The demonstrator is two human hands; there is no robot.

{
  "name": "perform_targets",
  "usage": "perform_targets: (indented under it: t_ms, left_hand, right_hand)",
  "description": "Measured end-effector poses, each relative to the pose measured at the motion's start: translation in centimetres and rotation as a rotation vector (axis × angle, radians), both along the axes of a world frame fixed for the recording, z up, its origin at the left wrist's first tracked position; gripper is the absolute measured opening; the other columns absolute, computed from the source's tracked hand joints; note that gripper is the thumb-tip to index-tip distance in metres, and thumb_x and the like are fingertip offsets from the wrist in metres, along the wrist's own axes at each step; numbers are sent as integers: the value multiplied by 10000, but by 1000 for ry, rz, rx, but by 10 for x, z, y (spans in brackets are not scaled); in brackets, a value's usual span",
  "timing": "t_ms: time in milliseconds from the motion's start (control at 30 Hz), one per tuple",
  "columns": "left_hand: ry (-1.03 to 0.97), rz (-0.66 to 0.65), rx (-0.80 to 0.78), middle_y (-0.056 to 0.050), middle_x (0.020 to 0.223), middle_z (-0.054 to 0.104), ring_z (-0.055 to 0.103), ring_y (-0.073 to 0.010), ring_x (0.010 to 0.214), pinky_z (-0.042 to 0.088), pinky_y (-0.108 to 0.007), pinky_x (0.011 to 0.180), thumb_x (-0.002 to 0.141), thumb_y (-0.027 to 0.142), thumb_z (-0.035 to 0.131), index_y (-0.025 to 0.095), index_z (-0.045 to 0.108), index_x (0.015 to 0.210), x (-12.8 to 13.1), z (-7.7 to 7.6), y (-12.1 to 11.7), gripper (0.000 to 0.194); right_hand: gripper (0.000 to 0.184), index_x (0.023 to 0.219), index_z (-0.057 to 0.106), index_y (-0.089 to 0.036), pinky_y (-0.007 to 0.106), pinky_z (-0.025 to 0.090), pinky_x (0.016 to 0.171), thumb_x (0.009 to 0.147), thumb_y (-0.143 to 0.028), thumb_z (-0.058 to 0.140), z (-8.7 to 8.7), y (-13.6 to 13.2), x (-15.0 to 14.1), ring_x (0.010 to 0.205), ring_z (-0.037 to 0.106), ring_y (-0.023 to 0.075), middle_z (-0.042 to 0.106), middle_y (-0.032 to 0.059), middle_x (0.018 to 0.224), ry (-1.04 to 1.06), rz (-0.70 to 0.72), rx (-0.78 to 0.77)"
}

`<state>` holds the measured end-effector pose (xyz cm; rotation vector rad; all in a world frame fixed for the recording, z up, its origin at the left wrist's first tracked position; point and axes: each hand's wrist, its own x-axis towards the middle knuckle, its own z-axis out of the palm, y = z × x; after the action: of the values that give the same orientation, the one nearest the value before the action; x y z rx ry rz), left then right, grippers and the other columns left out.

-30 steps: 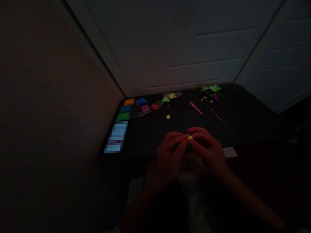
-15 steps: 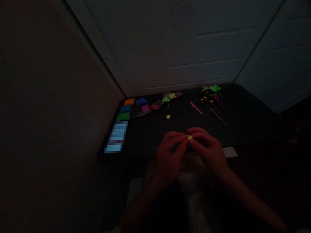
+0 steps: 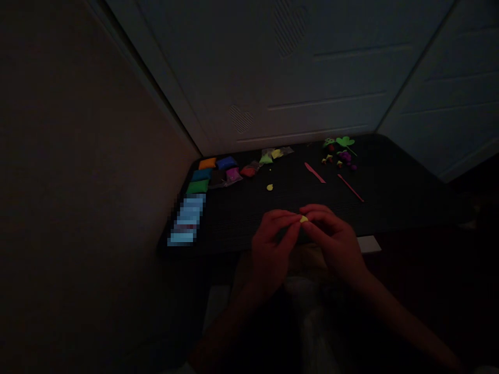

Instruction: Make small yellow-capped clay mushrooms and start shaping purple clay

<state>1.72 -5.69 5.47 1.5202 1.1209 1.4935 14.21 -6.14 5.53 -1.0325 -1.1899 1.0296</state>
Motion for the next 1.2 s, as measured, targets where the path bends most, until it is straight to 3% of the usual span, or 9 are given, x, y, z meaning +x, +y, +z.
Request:
perform_targets:
  t_ms: [733,933,1200]
  left_hand:
    - [-58,-15,-35,-12,900,623,576,-142,872,464,-285,803,730,214,650,250,694,820,0,0,1,106]
    - [-300,-77,-130,4,868,613,567,-122,859,451,-246,775,726,183,650,243,693,779,2,-2,3,91]
    - [-578,-118,-358,20,804,632,560,-93,796,418,-209,755,699,197,668,212,692,741,9,-1,2,51]
  right_hand:
    - [58,801,651,-267,329,417,906,769,-227,624,-1,0,1,990,548,158,583,3,1024,-40,20,59]
    - [120,868,634,-277,348,431,888,770,-210,623,-1,-2,0,1004,546,172,575,15,1045,-137,7,125]
    - [127,862,617,-257,385,443,862,756,-189,635,-7,0,1,958,562,183,602,27,1006,-384,-137,332]
